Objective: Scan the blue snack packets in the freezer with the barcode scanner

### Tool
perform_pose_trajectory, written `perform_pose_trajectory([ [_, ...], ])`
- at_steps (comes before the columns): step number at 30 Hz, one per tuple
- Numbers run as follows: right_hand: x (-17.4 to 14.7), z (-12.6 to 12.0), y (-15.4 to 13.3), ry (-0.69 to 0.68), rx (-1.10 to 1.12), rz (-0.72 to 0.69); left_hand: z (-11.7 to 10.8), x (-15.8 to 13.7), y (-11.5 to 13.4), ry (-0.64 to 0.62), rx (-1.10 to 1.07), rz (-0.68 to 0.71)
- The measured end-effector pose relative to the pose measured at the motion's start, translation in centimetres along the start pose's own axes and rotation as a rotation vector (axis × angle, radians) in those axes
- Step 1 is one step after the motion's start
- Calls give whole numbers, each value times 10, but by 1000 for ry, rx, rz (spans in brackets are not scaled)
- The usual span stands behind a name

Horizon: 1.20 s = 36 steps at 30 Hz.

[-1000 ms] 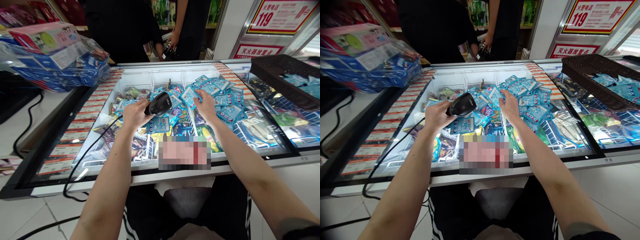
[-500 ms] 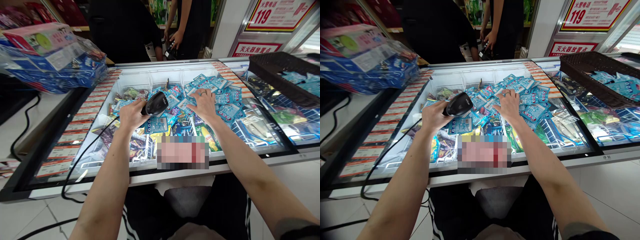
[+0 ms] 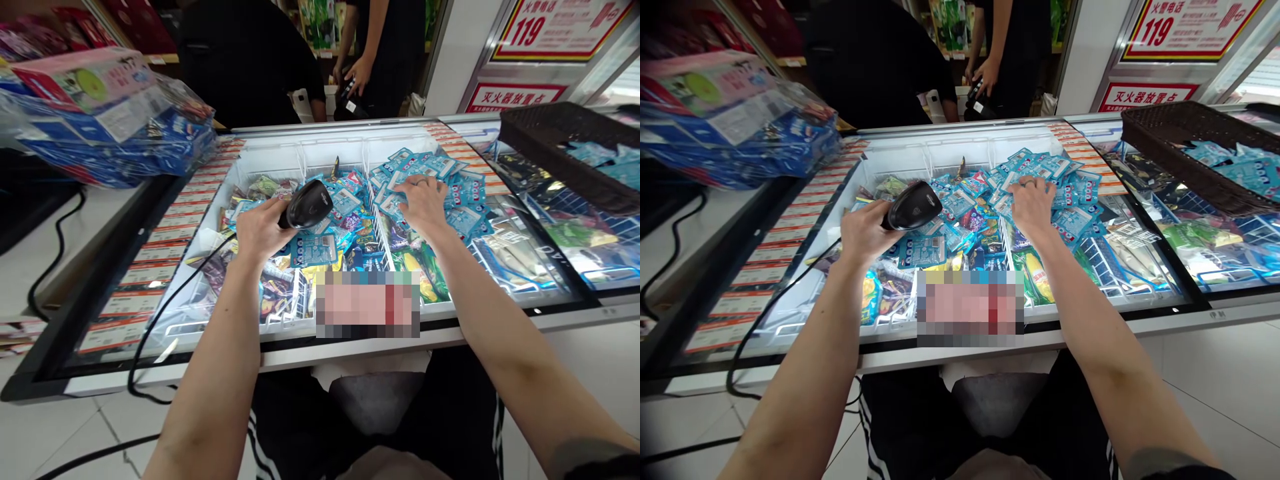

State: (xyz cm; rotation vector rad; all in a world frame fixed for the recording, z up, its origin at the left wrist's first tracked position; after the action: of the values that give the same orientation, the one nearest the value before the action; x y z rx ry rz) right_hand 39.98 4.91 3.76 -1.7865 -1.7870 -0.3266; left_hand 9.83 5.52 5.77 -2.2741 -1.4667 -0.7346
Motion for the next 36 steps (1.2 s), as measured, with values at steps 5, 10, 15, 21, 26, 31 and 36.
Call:
perform_pose_trajectory([
  [5,-12,13,-55,-51,68,-282,3,0,-1,2,-10,7],
  [10,-36,34,-103,-259,217,-551,3,-2,-5,4,-26,-5],
  [15,-34,31,-100,-281,315,-508,0,-5,-11,4,-11,-13],
  [21,-25,32,-84,-197,310,-285,0,-5,-12,-4,-14,-6],
  [26,-25,31,-76,-24,122,-194,2,-6,-11,-13,-58,-11],
  [31,-23,39,-68,-40,77,-181,0,-7,-10,-3,-53,-13],
  [36,-18,34,-57,0,186,-103,0,-6,-6,-1,-41,-8],
])
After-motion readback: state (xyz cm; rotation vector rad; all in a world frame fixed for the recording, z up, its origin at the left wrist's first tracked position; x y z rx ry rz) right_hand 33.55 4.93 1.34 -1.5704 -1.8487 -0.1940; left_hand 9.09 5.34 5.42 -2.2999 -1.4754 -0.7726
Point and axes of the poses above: each hand's wrist, its own x-axis towards the middle knuckle, its own z-axis out of the palm, y = z × x, the point moved 9 cm from there along x, towards the middle knuckle, and after that the axes turned 7 degrees about y, right-handed, at the moved point
